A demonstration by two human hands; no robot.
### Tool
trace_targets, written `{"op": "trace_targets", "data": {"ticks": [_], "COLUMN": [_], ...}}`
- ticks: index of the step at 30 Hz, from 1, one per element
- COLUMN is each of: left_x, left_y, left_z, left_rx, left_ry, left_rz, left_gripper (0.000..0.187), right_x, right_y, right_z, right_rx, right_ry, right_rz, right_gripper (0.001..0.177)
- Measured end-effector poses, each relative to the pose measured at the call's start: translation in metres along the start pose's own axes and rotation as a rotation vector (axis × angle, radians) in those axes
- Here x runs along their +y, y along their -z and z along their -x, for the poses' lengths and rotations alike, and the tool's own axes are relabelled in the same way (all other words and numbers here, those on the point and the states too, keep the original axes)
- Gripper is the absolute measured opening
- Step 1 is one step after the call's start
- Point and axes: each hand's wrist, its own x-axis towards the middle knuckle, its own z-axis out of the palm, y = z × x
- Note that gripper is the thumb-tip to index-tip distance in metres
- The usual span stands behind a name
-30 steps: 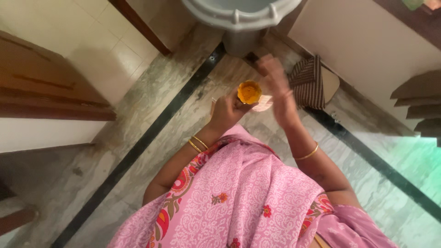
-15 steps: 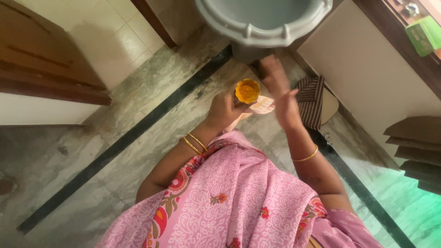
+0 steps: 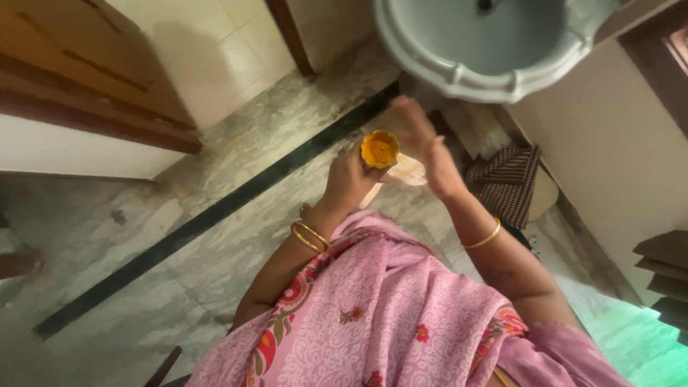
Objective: The person picks up a small piece of cloth, smooths it out, and then folds it repeatedly by hand while standing near a sink.
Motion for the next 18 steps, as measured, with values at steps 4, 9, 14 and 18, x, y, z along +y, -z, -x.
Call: {"op": "trace_targets", "data": {"ticks": [4,9,14,18], "left_x": [-0.036,-0.080,-0.110,-0.131], "left_y": [0.067,0.141,0.207,0.243], "left_z": [0.000,-0.010,-0.012,-0.017], "left_rx": [0.091,0.110,0.168,0.234], "left_ry": [-0.179,-0.184,-0.115,-0.109], "left_rz": [0.220,0.023,-0.011,-0.060], "left_gripper": [0.056,0.057,0.048,0.052], "right_x": [-0.007,-0.004,-0.021,-0.029], "right_y": [-0.068,-0.145,-0.188,-0.225], "right_z": [-0.047,-0.105,-0.151,-0.172], "right_rx": [-0.235,-0.371,-0.178,0.017], "right_ry": [0.056,0.034,0.267,0.563], "right_rz": [0.016,0.019,0.344,0.805], "right_gripper": [0.114,0.111,0.095,0.083]}}
